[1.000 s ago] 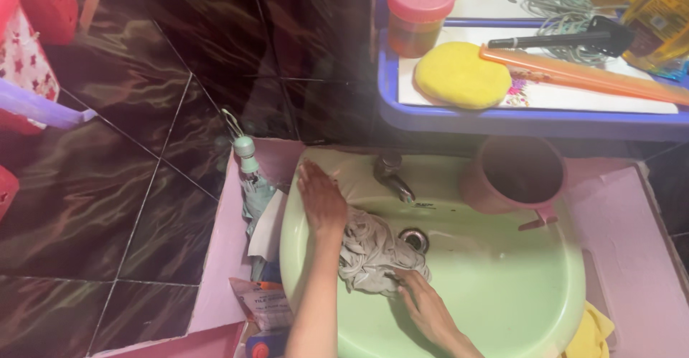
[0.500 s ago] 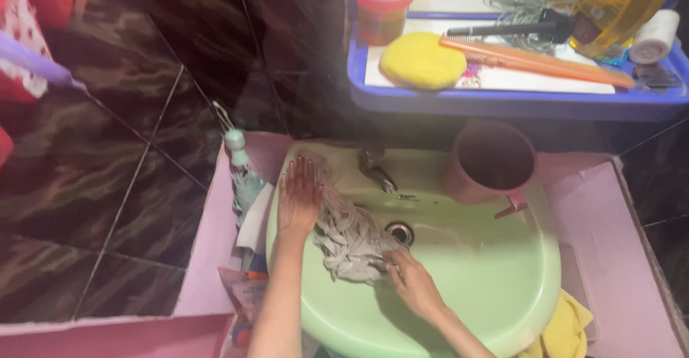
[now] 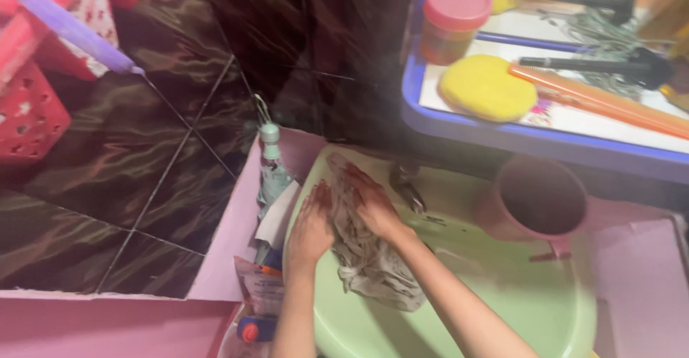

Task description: The person washes a small piece of cloth by hand in a green sink. They use a pink cup to pour water over the cloth, scrub it, and rinse it under the running tap.

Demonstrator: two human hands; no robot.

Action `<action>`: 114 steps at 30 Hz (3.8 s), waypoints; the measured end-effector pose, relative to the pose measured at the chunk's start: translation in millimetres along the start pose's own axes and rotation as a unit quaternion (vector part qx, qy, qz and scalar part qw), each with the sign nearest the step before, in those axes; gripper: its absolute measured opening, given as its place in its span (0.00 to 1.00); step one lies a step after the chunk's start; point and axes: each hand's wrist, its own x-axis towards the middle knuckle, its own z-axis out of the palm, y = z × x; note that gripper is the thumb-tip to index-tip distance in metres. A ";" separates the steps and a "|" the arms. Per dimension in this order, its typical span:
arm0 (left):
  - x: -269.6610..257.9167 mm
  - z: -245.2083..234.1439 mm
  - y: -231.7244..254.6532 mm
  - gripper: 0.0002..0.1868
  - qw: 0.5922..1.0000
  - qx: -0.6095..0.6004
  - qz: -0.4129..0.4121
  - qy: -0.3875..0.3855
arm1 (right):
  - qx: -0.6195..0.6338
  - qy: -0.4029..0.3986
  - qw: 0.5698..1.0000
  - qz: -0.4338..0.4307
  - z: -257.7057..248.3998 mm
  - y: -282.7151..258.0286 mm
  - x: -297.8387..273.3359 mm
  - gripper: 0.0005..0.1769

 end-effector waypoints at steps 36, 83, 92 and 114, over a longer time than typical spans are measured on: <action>-1.1 -1.0 -13.4 0.32 0.994 -0.074 0.030 0.080 | -0.385 0.091 0.902 0.176 82.1 49.9 -14.2 0.48; 2.4 -16.5 -3.3 0.27 0.998 -0.055 -0.028 0.031 | -0.214 0.162 0.949 0.162 78.9 27.6 15.1 0.39; 1.2 -7.9 -11.6 0.28 0.998 -0.046 0.004 0.046 | -0.179 0.004 0.982 0.052 20.6 19.1 17.5 0.49; 3.8 -9.1 -8.7 0.40 0.999 -0.026 -0.027 0.023 | -0.210 0.087 0.973 0.042 76.6 31.4 49.1 0.41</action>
